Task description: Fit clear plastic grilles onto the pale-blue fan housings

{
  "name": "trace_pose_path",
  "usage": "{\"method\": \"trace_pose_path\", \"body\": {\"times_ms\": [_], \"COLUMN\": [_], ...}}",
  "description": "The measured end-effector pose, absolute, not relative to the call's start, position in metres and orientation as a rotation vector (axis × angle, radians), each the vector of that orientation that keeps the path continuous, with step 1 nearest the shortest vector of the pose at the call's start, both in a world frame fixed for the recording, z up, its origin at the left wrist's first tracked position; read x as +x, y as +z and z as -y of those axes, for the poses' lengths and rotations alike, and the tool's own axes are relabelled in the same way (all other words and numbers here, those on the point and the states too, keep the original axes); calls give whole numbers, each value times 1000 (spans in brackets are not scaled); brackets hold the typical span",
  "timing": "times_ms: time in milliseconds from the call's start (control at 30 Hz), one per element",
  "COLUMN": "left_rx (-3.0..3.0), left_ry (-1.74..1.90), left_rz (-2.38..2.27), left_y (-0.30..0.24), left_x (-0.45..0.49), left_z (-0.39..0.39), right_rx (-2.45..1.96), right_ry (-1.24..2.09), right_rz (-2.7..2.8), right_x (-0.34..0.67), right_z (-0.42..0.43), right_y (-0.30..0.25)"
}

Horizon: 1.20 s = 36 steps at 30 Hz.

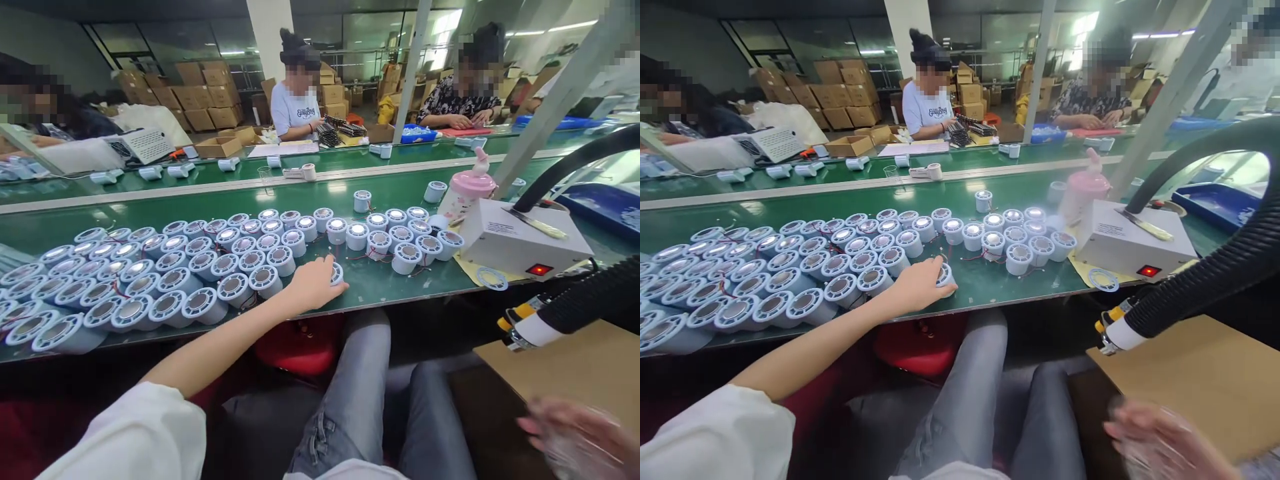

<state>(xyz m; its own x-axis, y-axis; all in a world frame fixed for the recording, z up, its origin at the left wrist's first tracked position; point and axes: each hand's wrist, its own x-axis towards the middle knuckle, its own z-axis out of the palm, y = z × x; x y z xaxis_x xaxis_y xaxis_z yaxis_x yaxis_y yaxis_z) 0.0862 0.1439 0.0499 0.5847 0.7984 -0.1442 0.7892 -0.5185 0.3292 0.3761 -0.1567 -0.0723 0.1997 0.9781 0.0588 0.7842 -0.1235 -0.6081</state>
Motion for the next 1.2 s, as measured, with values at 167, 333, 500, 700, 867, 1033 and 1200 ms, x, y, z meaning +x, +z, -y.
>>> {"method": "trace_pose_path", "body": {"times_ms": [167, 333, 500, 700, 867, 1033, 1200], "left_rx": [2089, 1586, 1910, 1974, 1943, 1894, 1940], "left_ry": [-92, -292, -164, 145, 189, 328, 369], "left_rz": [-765, -391, -317, -430, -394, -417, -393], "left_y": [39, 15, 21, 16, -1, -6, -9], "left_x": [94, 103, 104, 101, 99, 94, 96], "left_z": [-110, -80, -72, -63, -58, -53, -54], "right_rx": [-1654, -1772, -1802, -1674, -1755, -1687, -1556], "right_ry": [301, -65, 385, 902, 870, 922, 903], "right_rz": [1867, 1929, 1891, 1594, 1338, 1161, 1059], "right_x": [305, 260, 271, 275, 276, 271, 265], "right_z": [120, 75, 78, 84, 84, 86, 86], "right_y": [-29, -12, -10, -1, 0, 0, -4]}}
